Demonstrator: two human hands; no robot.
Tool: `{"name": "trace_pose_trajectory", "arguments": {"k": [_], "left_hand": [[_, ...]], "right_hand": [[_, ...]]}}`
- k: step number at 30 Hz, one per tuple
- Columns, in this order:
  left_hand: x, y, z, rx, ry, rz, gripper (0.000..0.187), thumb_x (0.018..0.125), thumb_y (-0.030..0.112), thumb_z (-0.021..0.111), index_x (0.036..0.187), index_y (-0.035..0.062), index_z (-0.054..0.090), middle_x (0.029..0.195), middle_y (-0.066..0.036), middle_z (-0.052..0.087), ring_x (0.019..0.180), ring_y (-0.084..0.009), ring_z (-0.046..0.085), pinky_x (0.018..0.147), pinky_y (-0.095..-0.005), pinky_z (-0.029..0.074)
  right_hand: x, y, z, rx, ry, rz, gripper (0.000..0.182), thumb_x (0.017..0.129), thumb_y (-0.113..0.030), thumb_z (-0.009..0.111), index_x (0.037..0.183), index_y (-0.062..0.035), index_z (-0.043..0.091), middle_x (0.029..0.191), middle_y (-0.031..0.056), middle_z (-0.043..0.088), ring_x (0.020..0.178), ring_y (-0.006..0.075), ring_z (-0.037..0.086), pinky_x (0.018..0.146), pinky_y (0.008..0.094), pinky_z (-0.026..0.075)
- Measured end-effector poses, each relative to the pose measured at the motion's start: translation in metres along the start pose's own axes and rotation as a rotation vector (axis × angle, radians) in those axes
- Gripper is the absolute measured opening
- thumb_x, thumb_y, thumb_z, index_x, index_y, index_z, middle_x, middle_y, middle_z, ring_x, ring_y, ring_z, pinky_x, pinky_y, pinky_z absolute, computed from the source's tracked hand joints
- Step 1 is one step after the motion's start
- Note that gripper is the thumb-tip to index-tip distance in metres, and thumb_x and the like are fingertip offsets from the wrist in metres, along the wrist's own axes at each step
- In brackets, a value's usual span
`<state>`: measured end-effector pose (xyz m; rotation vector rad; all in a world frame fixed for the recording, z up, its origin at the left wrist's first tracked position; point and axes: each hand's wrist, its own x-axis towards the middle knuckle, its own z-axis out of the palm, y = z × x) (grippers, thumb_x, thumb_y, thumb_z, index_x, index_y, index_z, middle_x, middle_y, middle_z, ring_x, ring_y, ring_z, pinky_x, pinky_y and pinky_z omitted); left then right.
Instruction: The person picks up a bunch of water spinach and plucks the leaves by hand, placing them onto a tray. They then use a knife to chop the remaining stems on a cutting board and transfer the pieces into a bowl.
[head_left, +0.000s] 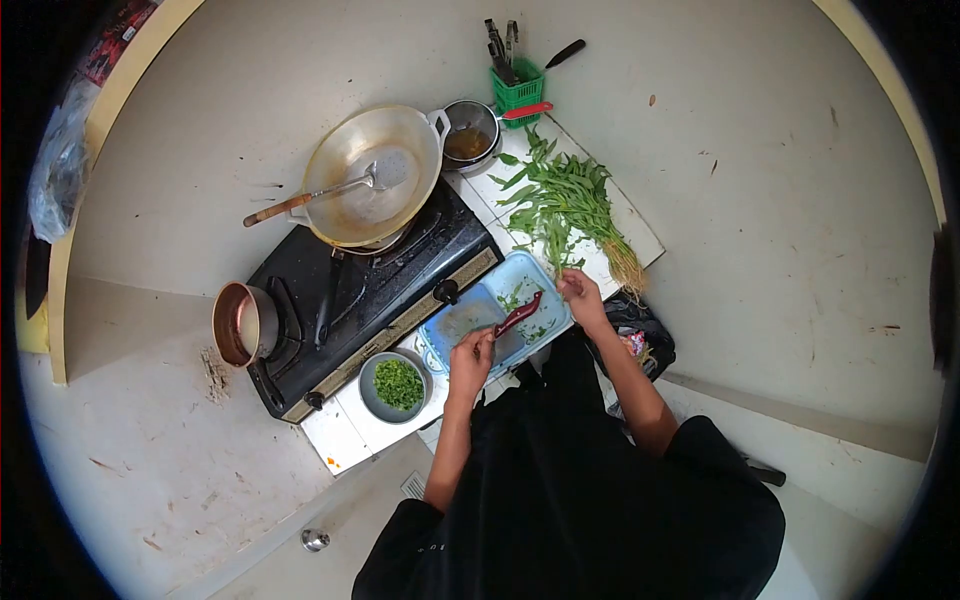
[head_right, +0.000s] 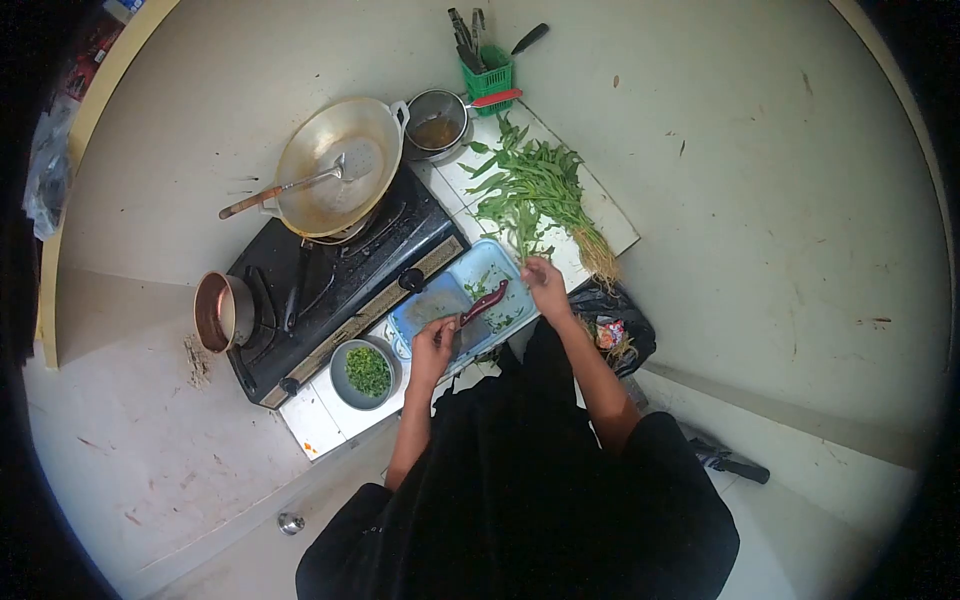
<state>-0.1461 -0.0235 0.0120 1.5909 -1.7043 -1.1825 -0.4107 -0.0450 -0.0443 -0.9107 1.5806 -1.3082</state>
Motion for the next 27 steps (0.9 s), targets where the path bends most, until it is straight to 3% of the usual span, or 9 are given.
{"name": "trace_pose_trajectory", "arguments": {"k": [2,6,9,11,15,21,27], "left_hand": [[0.001,-0.008,0.005,-0.036,0.039,0.110,0.021,0.092,0.013,0.061,0.107,0.0003,0.069,0.081,-0.014,0.066,0.064,-0.0184,0.060,0.062,-0.0311,0.048],[0.003,0.008,0.007,-0.078,-0.009,0.065,0.021,0.093,0.014,0.062,0.107,0.0009,0.069,0.079,-0.012,0.066,0.066,-0.0147,0.060,0.062,-0.0298,0.047],[0.009,0.016,0.008,-0.155,-0.070,0.009,0.022,0.094,0.017,0.061,0.108,0.0012,0.069,0.081,-0.010,0.068,0.071,-0.0113,0.061,0.065,-0.0280,0.048],[0.015,0.021,0.007,-0.261,-0.175,-0.018,0.031,0.098,0.023,0.057,0.117,-0.0001,0.064,0.093,-0.006,0.069,0.084,-0.0131,0.063,0.080,-0.0272,0.049],[0.025,0.018,0.017,-0.474,-0.178,-0.028,0.033,0.099,0.024,0.056,0.120,-0.0016,0.061,0.096,-0.007,0.069,0.085,-0.0134,0.063,0.081,-0.0272,0.049],[0.030,0.029,0.023,-0.546,-0.142,-0.066,0.032,0.099,0.022,0.057,0.117,-0.0030,0.061,0.096,-0.006,0.068,0.085,-0.0114,0.062,0.081,-0.0259,0.050],[0.033,0.021,0.029,-0.587,-0.082,-0.065,0.024,0.096,0.022,0.063,0.106,-0.0008,0.064,0.089,-0.004,0.068,0.079,-0.0095,0.062,0.073,-0.0247,0.050]], "right_hand": [[-0.015,-0.017,0.006,0.070,-0.144,0.057,0.025,0.094,-0.012,0.060,0.117,-0.0011,0.061,0.095,0.0040,0.064,0.083,0.0119,0.060,0.074,0.0274,0.048],[-0.035,-0.035,0.019,0.126,-0.238,0.082,0.025,0.097,-0.014,0.057,0.119,-0.0031,0.062,0.095,0.0021,0.065,0.086,0.0104,0.060,0.075,0.0267,0.047],[-0.044,-0.057,0.027,0.151,-0.283,0.083,0.025,0.098,-0.014,0.056,0.118,-0.0029,0.062,0.095,0.0020,0.065,0.088,0.0097,0.059,0.075,0.0261,0.046],[-0.049,-0.059,0.033,0.152,-0.327,0.073,0.024,0.098,-0.015,0.056,0.118,-0.0026,0.062,0.096,0.0023,0.065,0.089,0.0096,0.059,0.075,0.0261,0.046],[-0.059,-0.054,0.041,0.178,-0.384,0.088,0.023,0.097,-0.012,0.056,0.117,-0.0014,0.062,0.095,0.0032,0.065,0.087,0.0103,0.060,0.075,0.0262,0.046],[-0.073,-0.038,0.043,0.079,-0.422,0.092,0.020,0.097,-0.009,0.057,0.114,0.0003,0.060,0.097,0.0030,0.064,0.085,0.0108,0.060,0.077,0.0259,0.047],[-0.080,-0.027,0.037,0.016,-0.432,0.124,0.013,0.092,-0.003,0.062,0.104,0.0001,0.058,0.093,0.0030,0.062,0.084,0.0091,0.060,0.076,0.0248,0.048]]}}
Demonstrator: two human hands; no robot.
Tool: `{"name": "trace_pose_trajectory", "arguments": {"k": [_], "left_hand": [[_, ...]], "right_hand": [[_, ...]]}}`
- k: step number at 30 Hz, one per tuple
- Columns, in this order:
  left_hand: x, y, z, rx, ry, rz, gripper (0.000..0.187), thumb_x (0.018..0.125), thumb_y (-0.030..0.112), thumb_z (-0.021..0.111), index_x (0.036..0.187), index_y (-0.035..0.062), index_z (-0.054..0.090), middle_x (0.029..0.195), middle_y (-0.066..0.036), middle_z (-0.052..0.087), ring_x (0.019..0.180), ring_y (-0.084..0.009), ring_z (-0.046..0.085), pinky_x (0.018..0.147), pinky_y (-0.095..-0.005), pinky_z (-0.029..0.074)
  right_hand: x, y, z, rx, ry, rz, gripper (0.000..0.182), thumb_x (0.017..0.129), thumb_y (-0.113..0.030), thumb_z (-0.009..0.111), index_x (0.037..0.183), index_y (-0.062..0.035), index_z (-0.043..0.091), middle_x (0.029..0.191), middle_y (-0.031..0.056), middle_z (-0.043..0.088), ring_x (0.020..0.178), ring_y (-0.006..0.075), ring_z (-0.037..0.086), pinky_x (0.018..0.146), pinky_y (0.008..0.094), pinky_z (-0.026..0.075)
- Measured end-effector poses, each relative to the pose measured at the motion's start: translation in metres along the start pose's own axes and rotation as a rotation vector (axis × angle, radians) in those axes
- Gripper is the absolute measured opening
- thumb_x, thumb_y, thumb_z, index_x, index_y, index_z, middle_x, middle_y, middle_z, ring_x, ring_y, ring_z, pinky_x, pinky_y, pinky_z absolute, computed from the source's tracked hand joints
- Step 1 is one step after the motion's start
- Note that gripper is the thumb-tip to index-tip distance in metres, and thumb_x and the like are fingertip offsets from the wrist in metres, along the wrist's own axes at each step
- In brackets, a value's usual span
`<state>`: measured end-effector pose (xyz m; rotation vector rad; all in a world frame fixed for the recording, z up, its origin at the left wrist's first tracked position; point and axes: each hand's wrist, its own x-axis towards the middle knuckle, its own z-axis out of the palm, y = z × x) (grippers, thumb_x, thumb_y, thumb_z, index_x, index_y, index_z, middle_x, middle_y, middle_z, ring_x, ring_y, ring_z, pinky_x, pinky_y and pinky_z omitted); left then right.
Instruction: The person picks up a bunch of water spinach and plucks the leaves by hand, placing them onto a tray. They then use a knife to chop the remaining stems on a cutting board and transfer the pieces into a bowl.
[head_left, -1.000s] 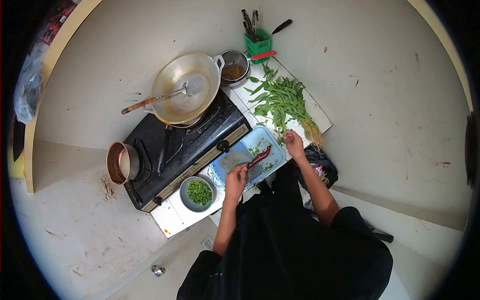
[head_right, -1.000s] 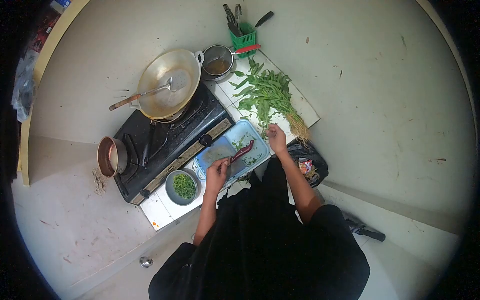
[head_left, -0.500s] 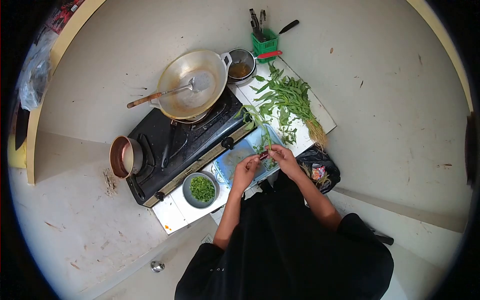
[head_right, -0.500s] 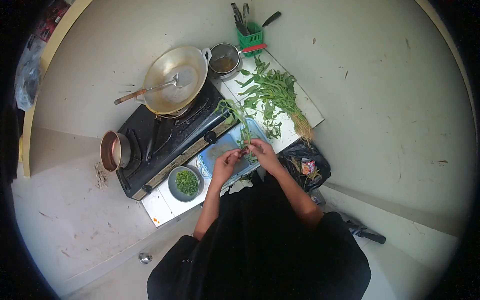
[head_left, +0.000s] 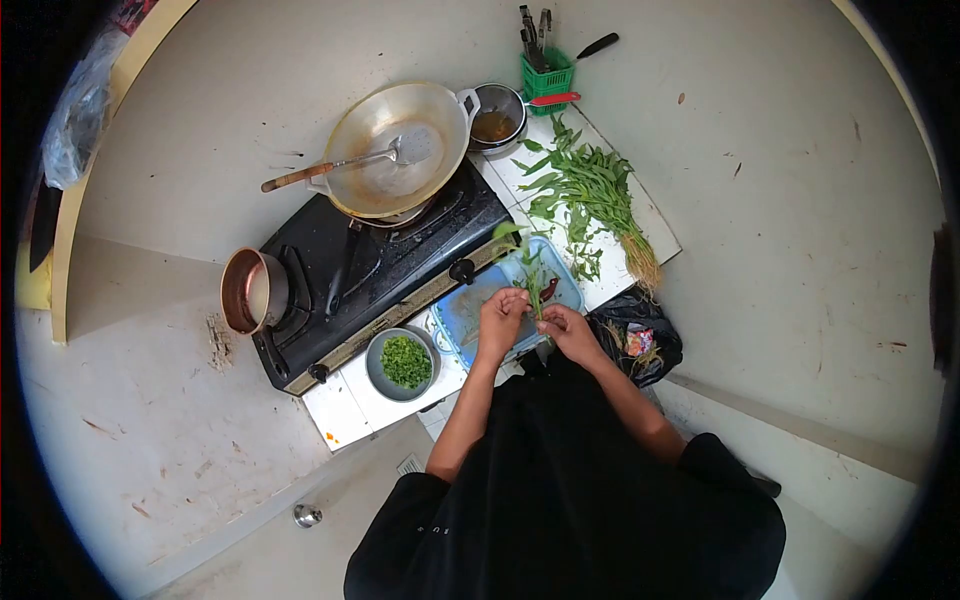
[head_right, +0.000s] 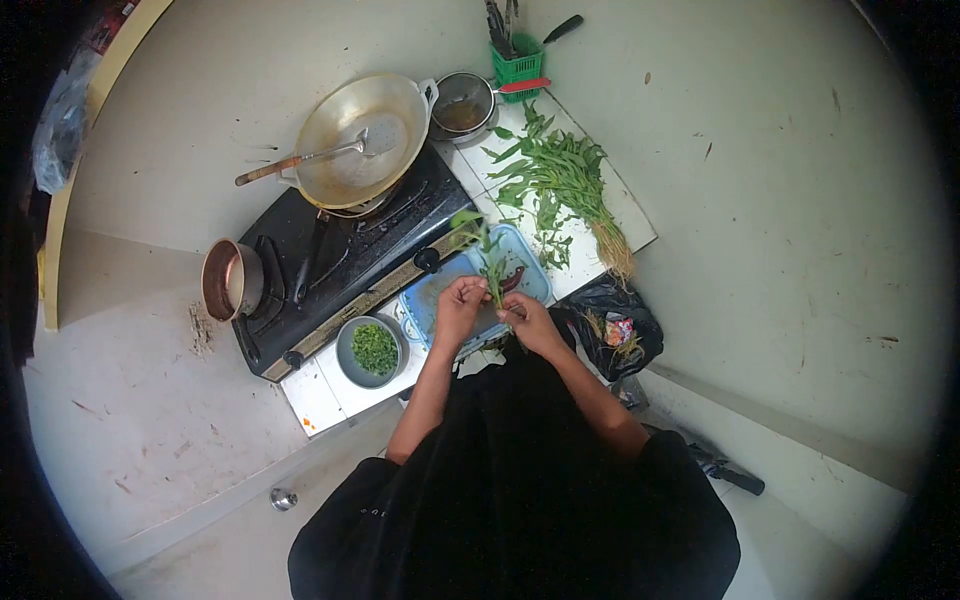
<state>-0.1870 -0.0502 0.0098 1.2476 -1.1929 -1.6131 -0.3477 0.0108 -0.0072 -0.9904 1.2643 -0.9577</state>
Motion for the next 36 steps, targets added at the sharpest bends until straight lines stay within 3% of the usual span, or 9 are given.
{"name": "trace_pose_trajectory", "arguments": {"k": [6,9,11,18,20,23,26,36], "left_hand": [[0.000,0.013,0.003,0.017,0.051,-0.049,0.022,0.095,0.019,0.064,0.103,-0.0010,0.064,0.085,-0.002,0.067,0.076,-0.0092,0.061,0.069,-0.0221,0.047],[0.000,0.010,0.007,0.048,-0.079,-0.156,0.021,0.095,0.017,0.062,0.106,-0.0012,0.063,0.086,-0.003,0.067,0.077,-0.0087,0.060,0.072,-0.0227,0.047],[0.003,-0.010,0.010,0.019,-0.153,-0.018,0.020,0.096,0.016,0.061,0.107,-0.0001,0.064,0.087,-0.003,0.067,0.079,-0.0083,0.060,0.073,-0.0225,0.046],[-0.002,-0.005,0.020,-0.003,-0.115,-0.085,0.020,0.094,0.014,0.063,0.108,-0.0009,0.063,0.088,-0.002,0.066,0.079,-0.0077,0.059,0.073,-0.0224,0.046],[-0.005,-0.002,0.027,0.036,0.034,0.020,0.023,0.095,0.015,0.062,0.112,-0.0006,0.062,0.091,-0.002,0.066,0.080,-0.0076,0.059,0.072,-0.0227,0.045],[-0.009,0.001,0.025,-0.064,0.027,-0.122,0.026,0.095,0.015,0.060,0.117,0.0008,0.061,0.093,-0.002,0.066,0.082,-0.0079,0.058,0.073,-0.0234,0.045],[-0.003,-0.017,0.010,-0.011,-0.102,-0.088,0.025,0.094,0.006,0.057,0.117,-0.0006,0.060,0.095,-0.004,0.065,0.082,-0.0096,0.060,0.073,-0.0234,0.047],[-0.008,-0.021,0.012,0.202,-0.087,0.057,0.017,0.093,0.005,0.057,0.107,0.0004,0.066,0.088,-0.004,0.067,0.081,-0.0096,0.060,0.072,-0.0257,0.048]], "right_hand": [[-0.007,-0.007,-0.010,-0.041,0.011,0.030,0.012,0.091,-0.004,0.064,0.100,-0.0012,0.057,0.089,0.0010,0.060,0.081,0.0075,0.057,0.073,0.0234,0.046],[-0.008,-0.006,-0.017,-0.078,0.010,0.023,0.014,0.091,-0.004,0.064,0.102,-0.0023,0.057,0.089,0.0005,0.059,0.080,0.0075,0.056,0.071,0.0231,0.045],[-0.008,-0.002,-0.022,-0.085,0.011,0.016,0.014,0.091,-0.004,0.064,0.103,-0.0028,0.057,0.089,0.0005,0.059,0.079,0.0077,0.056,0.070,0.0231,0.045],[-0.012,0.000,-0.029,-0.056,0.030,-0.028,0.019,0.091,-0.005,0.062,0.109,0.0002,0.058,0.089,0.0049,0.059,0.078,0.0118,0.058,0.071,0.0272,0.047],[-0.011,0.005,-0.029,-0.048,0.020,-0.044,0.021,0.092,-0.005,0.061,0.111,0.0003,0.058,0.091,0.0055,0.060,0.078,0.0121,0.058,0.071,0.0272,0.047],[-0.010,0.007,-0.028,-0.071,0.039,-0.012,0.022,0.093,-0.006,0.059,0.115,0.0003,0.058,0.093,0.0061,0.062,0.079,0.0123,0.059,0.072,0.0274,0.047],[-0.010,0.003,-0.027,-0.124,0.000,-0.015,0.024,0.095,-0.007,0.056,0.117,0.0009,0.057,0.092,0.0064,0.063,0.079,0.0123,0.060,0.072,0.0278,0.048],[-0.009,0.004,-0.017,-0.051,0.119,0.018,0.021,0.098,-0.009,0.050,0.114,0.0027,0.055,0.088,0.0080,0.062,0.078,0.0145,0.062,0.075,0.0300,0.050]]}}
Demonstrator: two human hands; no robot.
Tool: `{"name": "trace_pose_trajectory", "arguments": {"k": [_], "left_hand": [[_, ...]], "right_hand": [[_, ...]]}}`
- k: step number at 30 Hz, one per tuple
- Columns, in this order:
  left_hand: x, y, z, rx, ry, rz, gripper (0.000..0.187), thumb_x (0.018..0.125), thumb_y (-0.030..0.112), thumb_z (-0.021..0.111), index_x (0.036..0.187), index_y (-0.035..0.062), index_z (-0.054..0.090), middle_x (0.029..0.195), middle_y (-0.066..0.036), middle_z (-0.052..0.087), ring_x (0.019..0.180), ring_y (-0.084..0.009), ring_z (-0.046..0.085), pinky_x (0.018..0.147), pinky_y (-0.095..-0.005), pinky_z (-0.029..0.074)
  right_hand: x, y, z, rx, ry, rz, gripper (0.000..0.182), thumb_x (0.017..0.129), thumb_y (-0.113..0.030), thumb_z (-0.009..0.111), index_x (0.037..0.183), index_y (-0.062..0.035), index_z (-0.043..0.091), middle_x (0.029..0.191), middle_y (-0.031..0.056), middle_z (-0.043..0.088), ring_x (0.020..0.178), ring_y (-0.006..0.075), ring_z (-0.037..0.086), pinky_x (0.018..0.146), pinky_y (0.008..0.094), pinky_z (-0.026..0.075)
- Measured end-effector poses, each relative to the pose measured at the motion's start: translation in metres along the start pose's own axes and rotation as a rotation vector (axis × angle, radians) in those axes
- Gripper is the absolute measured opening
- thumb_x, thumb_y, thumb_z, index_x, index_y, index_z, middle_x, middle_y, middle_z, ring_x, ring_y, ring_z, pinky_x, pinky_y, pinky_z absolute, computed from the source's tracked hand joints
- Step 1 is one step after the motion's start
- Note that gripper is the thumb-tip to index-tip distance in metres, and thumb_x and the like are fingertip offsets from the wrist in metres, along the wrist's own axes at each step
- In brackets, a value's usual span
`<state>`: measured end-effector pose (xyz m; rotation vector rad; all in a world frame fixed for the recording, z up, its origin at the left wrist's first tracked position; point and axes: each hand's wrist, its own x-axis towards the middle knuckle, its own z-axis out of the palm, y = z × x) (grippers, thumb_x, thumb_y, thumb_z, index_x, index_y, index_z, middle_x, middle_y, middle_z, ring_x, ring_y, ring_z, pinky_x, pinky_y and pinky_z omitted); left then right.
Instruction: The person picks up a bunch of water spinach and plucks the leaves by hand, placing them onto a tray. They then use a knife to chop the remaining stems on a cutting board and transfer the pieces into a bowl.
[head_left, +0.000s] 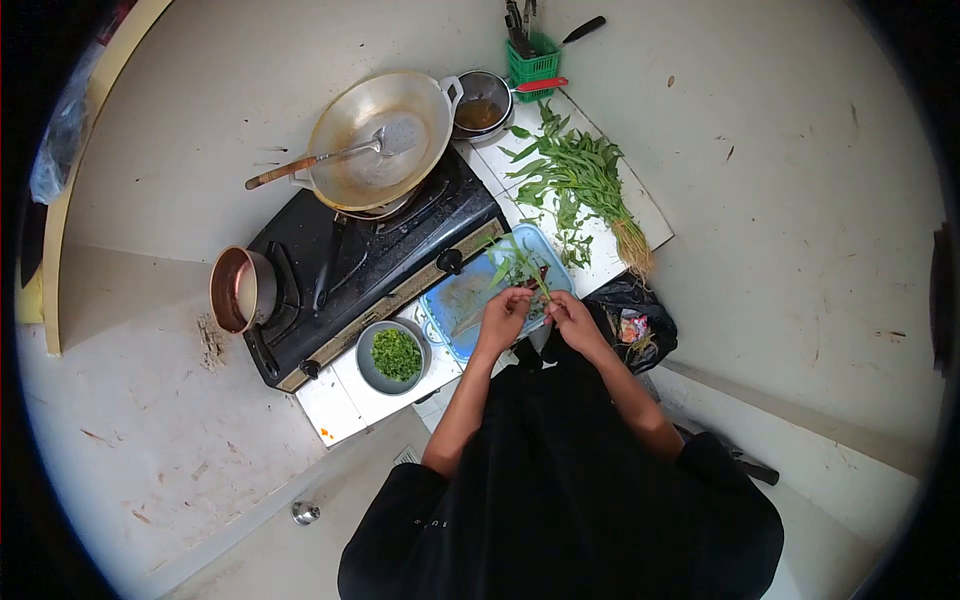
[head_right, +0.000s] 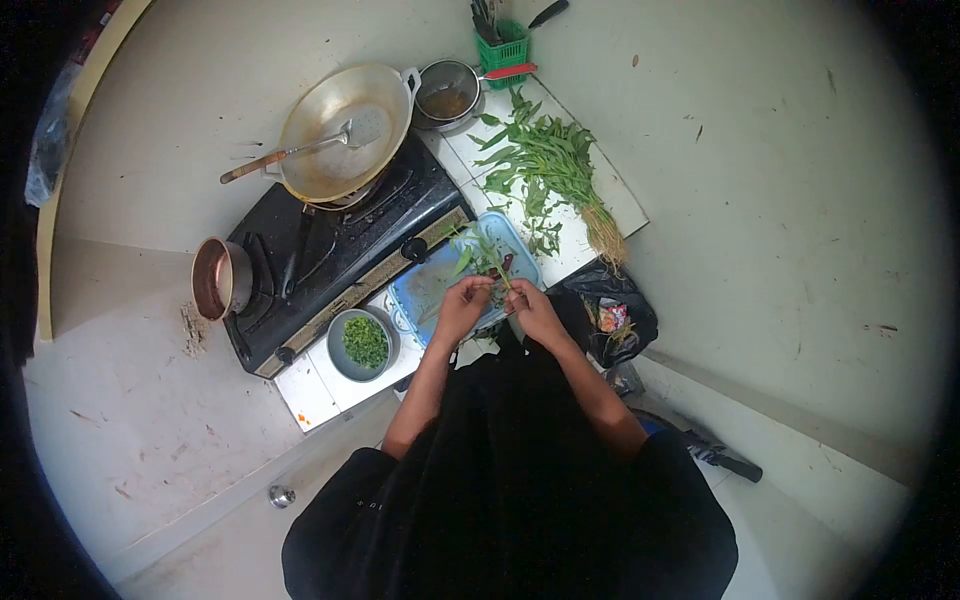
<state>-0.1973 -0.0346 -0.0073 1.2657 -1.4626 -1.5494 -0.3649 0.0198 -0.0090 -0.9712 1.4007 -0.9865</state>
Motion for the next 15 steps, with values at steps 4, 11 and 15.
{"name": "trace_pose_trajectory", "arguments": {"k": [4,11,15], "left_hand": [[0.000,0.015,0.001,-0.027,-0.040,-0.085,0.015,0.091,0.008,0.064,0.102,-0.0012,0.066,0.083,-0.004,0.067,0.075,-0.0100,0.060,0.069,-0.0264,0.049],[0.003,0.014,0.000,0.109,-0.031,0.018,0.013,0.090,0.009,0.066,0.096,-0.0025,0.067,0.073,-0.005,0.065,0.067,-0.0099,0.058,0.063,-0.0275,0.048],[0.009,0.017,0.000,0.155,0.012,0.053,0.012,0.088,0.007,0.066,0.096,-0.0023,0.067,0.071,-0.008,0.066,0.065,-0.0111,0.059,0.062,-0.0285,0.048]], "right_hand": [[0.002,-0.002,-0.002,-0.035,0.026,0.007,0.020,0.100,-0.012,0.049,0.112,0.0029,0.056,0.087,0.0079,0.062,0.077,0.0136,0.062,0.073,0.0296,0.051],[0.003,-0.004,-0.003,-0.019,0.116,-0.012,0.019,0.099,-0.013,0.052,0.107,0.0030,0.058,0.085,0.0080,0.065,0.074,0.0128,0.063,0.069,0.0278,0.051],[0.002,-0.004,-0.002,-0.025,0.138,-0.046,0.017,0.098,-0.012,0.053,0.105,0.0019,0.060,0.083,0.0078,0.066,0.071,0.0123,0.063,0.066,0.0269,0.051]]}}
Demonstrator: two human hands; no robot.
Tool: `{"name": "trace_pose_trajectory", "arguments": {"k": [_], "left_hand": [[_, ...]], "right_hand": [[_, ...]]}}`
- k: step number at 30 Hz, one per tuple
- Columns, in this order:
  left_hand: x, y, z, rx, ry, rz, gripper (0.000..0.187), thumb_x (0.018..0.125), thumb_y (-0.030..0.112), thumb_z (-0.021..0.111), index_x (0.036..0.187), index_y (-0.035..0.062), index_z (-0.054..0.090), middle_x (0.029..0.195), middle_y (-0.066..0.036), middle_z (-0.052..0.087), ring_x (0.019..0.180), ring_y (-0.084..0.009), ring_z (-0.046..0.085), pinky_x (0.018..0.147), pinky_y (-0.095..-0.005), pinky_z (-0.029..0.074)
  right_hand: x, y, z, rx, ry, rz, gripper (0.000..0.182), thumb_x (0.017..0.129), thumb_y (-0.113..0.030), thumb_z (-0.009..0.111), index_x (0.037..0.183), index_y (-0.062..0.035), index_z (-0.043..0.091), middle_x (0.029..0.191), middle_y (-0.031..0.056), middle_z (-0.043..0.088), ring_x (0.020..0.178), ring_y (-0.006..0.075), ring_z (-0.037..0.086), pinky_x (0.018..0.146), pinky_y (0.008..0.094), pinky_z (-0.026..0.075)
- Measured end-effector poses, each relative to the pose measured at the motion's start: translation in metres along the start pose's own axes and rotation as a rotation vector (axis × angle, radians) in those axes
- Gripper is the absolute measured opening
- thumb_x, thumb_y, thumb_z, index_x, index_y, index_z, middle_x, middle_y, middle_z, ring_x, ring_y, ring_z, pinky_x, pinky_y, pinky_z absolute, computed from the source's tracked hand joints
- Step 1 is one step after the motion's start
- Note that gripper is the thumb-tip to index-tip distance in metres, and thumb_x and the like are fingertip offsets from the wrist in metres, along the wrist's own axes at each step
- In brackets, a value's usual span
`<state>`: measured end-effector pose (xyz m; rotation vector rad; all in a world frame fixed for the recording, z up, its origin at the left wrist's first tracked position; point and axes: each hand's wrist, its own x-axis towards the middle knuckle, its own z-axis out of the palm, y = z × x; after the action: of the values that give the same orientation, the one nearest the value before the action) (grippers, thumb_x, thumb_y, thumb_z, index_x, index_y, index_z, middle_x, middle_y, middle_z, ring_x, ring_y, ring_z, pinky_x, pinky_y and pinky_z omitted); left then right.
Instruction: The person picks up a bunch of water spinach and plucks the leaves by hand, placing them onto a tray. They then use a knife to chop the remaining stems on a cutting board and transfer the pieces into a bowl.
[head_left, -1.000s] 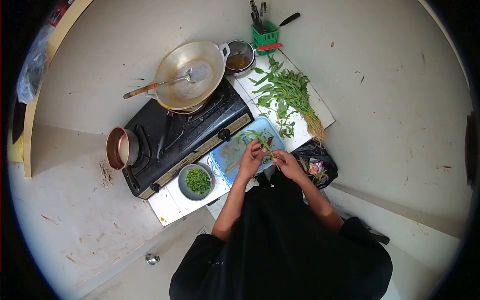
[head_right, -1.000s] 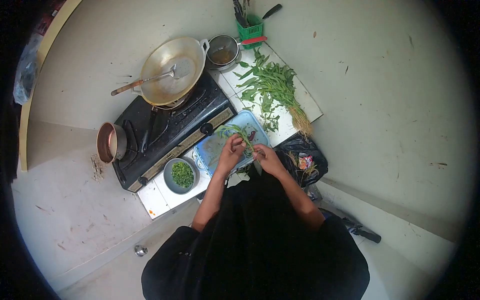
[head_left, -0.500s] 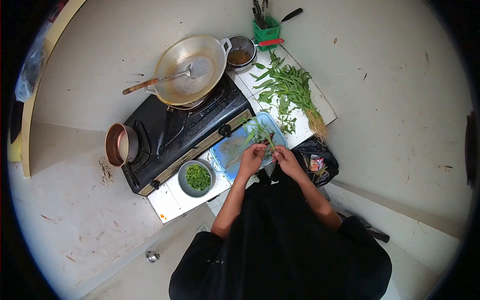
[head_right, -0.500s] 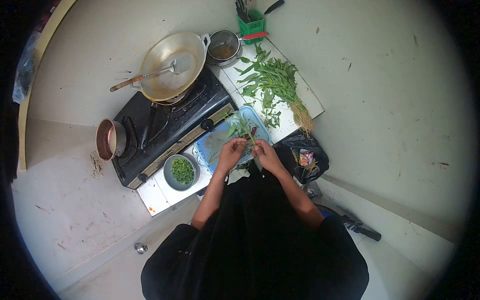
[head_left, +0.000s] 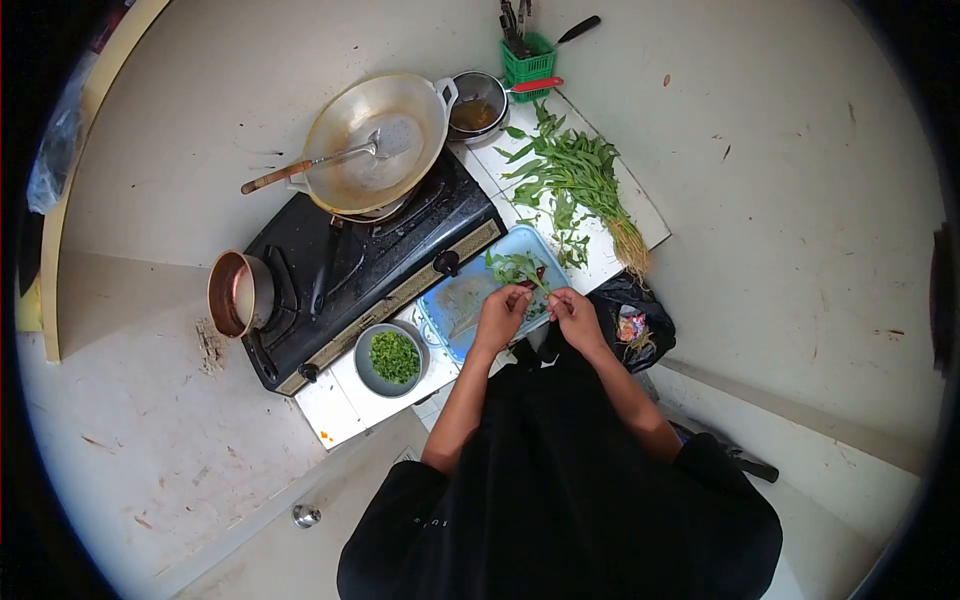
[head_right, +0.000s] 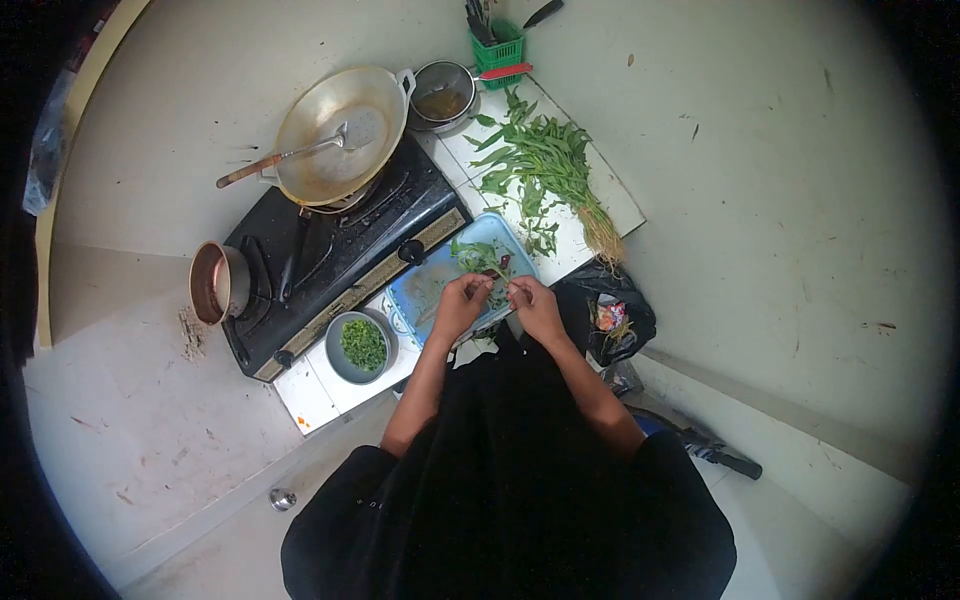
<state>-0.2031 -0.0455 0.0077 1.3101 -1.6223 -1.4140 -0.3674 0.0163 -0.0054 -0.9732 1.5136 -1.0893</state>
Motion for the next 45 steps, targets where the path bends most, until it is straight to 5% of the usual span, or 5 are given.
{"name": "trace_pose_trajectory", "arguments": {"k": [12,15,18,21,45], "left_hand": [[0.050,-0.023,-0.012,0.283,0.111,-0.056,0.023,0.088,0.015,0.062,0.104,0.0001,0.068,0.077,-0.017,0.065,0.071,-0.0329,0.064,0.070,-0.0408,0.051],[0.059,-0.032,0.000,0.593,0.425,0.483,0.026,0.089,0.017,0.061,0.108,-0.0009,0.067,0.085,-0.017,0.067,0.077,-0.0342,0.063,0.075,-0.0381,0.050],[0.047,0.000,-0.001,0.668,0.412,0.415,0.032,0.091,0.021,0.064,0.112,-0.0031,0.064,0.089,-0.015,0.068,0.083,-0.0286,0.064,0.080,-0.0341,0.049],[0.038,0.018,0.007,-0.438,-0.134,-0.212,0.036,0.094,0.027,0.065,0.111,-0.0044,0.063,0.085,-0.005,0.066,0.080,-0.0120,0.060,0.072,-0.0275,0.048],[0.026,-0.002,0.013,-0.427,-0.135,-0.194,0.021,0.098,0.023,0.058,0.096,0.0033,0.063,0.086,-0.002,0.067,0.077,-0.0068,0.057,0.069,-0.0237,0.044]], "right_hand": [[0.001,-0.016,-0.012,0.218,0.137,0.030,0.016,0.096,-0.010,0.059,0.106,0.0021,0.060,0.087,0.0047,0.065,0.078,0.0097,0.058,0.075,0.0246,0.046],[0.005,-0.011,-0.013,0.279,0.148,-0.034,0.018,0.093,-0.009,0.062,0.107,0.0024,0.059,0.087,0.0062,0.066,0.076,0.0117,0.061,0.070,0.0250,0.048],[0.007,-0.006,-0.009,0.250,0.162,-0.030,0.020,0.090,-0.007,0.065,0.107,0.0023,0.060,0.087,0.0059,0.066,0.076,0.0116,0.062,0.070,0.0248,0.047],[0.009,0.001,-0.002,0.262,0.140,-0.035,0.021,0.089,-0.006,0.066,0.107,0.0019,0.060,0.086,0.0054,0.065,0.076,0.0111,0.061,0.070,0.0247,0.047],[0.017,-0.006,0.004,0.208,0.128,0.086,0.023,0.097,-0.017,0.059,0.107,0.0033,0.060,0.087,0.0085,0.066,0.074,0.0138,0.064,0.071,0.0267,0.049]]}}
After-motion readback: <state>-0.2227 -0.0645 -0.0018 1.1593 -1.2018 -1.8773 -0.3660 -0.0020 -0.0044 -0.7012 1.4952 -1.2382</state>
